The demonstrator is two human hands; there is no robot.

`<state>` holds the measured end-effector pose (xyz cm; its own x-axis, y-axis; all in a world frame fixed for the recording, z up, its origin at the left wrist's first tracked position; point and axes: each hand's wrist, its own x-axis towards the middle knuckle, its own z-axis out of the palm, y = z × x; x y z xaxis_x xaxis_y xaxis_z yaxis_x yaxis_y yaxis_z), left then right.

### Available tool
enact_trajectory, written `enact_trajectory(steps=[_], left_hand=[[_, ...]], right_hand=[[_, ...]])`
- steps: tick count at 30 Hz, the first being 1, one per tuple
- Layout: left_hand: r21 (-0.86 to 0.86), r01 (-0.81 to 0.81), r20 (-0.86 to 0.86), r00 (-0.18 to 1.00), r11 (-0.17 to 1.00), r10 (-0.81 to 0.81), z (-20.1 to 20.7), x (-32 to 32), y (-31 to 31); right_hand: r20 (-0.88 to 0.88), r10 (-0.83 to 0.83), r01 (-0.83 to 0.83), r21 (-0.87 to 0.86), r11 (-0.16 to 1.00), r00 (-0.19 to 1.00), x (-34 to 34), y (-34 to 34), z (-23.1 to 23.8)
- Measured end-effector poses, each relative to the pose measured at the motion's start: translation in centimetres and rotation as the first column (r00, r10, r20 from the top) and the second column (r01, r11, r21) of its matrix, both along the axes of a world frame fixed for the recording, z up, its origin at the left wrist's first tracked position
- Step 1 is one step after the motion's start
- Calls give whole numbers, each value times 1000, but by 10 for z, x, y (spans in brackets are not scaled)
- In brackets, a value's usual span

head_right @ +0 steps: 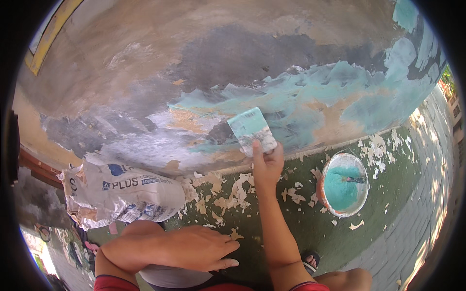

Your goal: The person applies a turquoise substance from a bucket onto a concrete wall using a spatula. They spread the material over areas of the wall where the original paint is peeling.

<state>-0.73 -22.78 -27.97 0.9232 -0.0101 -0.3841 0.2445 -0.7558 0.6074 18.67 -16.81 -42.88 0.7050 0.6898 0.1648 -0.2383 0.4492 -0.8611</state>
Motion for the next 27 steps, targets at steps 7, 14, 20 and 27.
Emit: enact_trajectory(steps=[7, 14, 20, 27], left_hand=[[15, 21, 22, 1000, 1000, -21, -8, 4, -4], [13, 12, -14, 1000, 1000, -12, -17, 2, -2], [-4, -8, 41, 999, 1000, 8, -6, 1, -1], [12, -27, 130, 991, 1000, 25, -10, 1, -4]], right_hand=[[340, 202, -189, -70, 979, 919, -38, 3, 57], [562, 64, -17, -89, 996, 825, -35, 38, 111], [536, -132, 197, -65, 978, 834, 42, 14, 127], [803, 149, -68, -134, 989, 577, 3, 12, 150]])
